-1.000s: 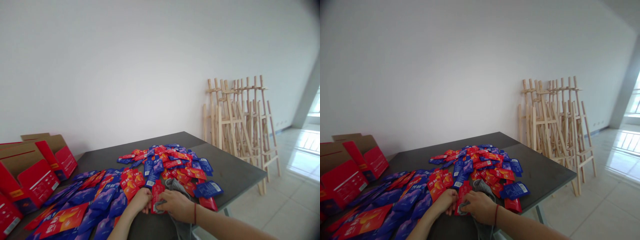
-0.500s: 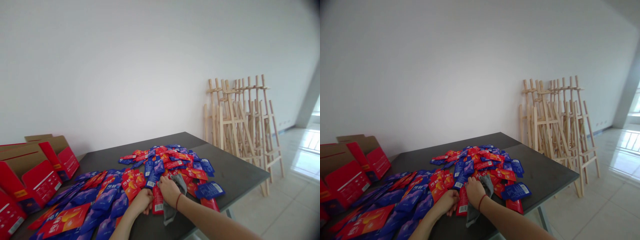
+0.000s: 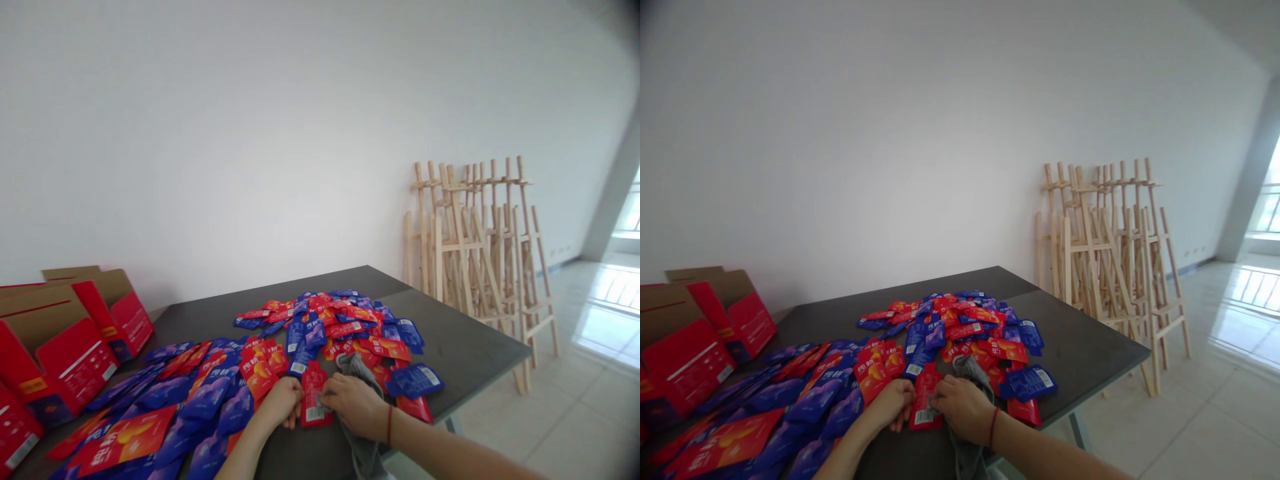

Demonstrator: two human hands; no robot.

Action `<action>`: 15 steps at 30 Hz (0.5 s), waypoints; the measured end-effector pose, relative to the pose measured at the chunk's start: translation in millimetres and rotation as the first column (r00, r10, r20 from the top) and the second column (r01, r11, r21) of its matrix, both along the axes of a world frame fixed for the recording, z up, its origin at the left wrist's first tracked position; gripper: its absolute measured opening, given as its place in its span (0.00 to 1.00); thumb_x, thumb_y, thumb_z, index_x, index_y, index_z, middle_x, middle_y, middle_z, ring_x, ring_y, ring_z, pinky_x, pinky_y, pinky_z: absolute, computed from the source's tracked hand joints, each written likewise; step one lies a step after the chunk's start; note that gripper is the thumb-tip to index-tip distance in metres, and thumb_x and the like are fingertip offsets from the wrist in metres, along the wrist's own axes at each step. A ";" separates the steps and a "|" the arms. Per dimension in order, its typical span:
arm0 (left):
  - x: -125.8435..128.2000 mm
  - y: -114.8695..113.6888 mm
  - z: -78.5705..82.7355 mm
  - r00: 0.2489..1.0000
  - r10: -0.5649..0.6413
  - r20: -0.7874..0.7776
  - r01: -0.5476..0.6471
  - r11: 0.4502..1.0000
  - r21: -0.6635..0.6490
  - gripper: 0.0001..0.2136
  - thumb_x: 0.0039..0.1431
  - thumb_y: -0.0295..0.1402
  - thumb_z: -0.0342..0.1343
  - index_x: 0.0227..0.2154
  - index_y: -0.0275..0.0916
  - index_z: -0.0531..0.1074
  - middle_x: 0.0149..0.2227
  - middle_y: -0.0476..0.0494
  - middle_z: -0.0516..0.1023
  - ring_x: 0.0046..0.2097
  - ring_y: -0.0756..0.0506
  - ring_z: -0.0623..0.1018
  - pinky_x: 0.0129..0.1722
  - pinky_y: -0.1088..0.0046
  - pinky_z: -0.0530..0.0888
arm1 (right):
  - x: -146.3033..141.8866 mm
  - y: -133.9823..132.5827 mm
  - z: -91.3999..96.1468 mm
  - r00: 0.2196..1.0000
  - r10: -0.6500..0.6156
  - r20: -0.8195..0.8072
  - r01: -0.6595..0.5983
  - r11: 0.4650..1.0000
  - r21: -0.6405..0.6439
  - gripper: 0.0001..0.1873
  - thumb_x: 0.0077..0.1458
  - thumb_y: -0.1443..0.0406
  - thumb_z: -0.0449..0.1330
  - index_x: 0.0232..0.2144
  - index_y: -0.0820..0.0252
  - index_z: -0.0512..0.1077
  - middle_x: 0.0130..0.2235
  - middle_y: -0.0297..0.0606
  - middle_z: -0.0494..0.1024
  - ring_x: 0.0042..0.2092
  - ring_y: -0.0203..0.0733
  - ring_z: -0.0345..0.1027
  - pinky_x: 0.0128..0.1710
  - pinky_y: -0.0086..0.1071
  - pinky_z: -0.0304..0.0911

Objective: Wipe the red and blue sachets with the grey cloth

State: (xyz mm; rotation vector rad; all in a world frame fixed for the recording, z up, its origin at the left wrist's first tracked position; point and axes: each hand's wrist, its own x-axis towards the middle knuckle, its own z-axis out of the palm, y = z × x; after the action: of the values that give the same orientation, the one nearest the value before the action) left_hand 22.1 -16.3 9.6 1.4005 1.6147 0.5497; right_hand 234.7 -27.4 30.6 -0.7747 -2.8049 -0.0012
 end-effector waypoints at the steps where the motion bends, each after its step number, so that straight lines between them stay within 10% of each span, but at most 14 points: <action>1: 0.2 -0.3 0.4 1.000 0.001 -0.001 -0.001 1.000 0.001 0.04 0.56 0.30 0.47 0.27 0.41 0.62 0.14 0.58 0.69 0.11 0.54 0.66 0.14 0.80 0.56 | -6.3 3.3 0.3 0.997 -0.071 -0.003 0.071 0.997 0.013 0.14 0.59 0.70 0.52 0.45 0.60 0.73 0.46 0.42 0.74 0.47 0.46 0.64 0.45 0.36 0.61; 11: -0.8 -3.1 6.0 1.000 0.014 -0.028 -0.014 1.000 -0.001 0.04 0.56 0.30 0.48 0.26 0.41 0.63 0.14 0.59 0.68 0.12 0.54 0.66 0.15 0.80 0.57 | -21.4 -5.5 -6.7 0.994 0.103 -0.042 -0.103 0.995 0.008 0.16 0.58 0.66 0.56 0.49 0.53 0.71 0.50 0.37 0.73 0.49 0.45 0.63 0.46 0.36 0.60; 15: 1.3 -3.2 6.1 0.999 0.028 -0.045 -0.028 1.000 -0.009 0.06 0.57 0.30 0.45 0.25 0.41 0.62 0.13 0.59 0.67 0.11 0.53 0.66 0.14 0.80 0.56 | -9.8 1.9 -8.1 0.997 -0.056 -0.045 0.055 0.998 -0.026 0.14 0.58 0.68 0.55 0.45 0.54 0.74 0.46 0.38 0.74 0.48 0.46 0.63 0.46 0.37 0.60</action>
State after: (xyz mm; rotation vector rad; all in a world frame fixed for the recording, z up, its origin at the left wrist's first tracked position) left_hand 23.4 -19.5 15.7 1.3940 1.6728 0.5296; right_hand 224.9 -25.5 22.6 -0.8472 -2.7450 0.0419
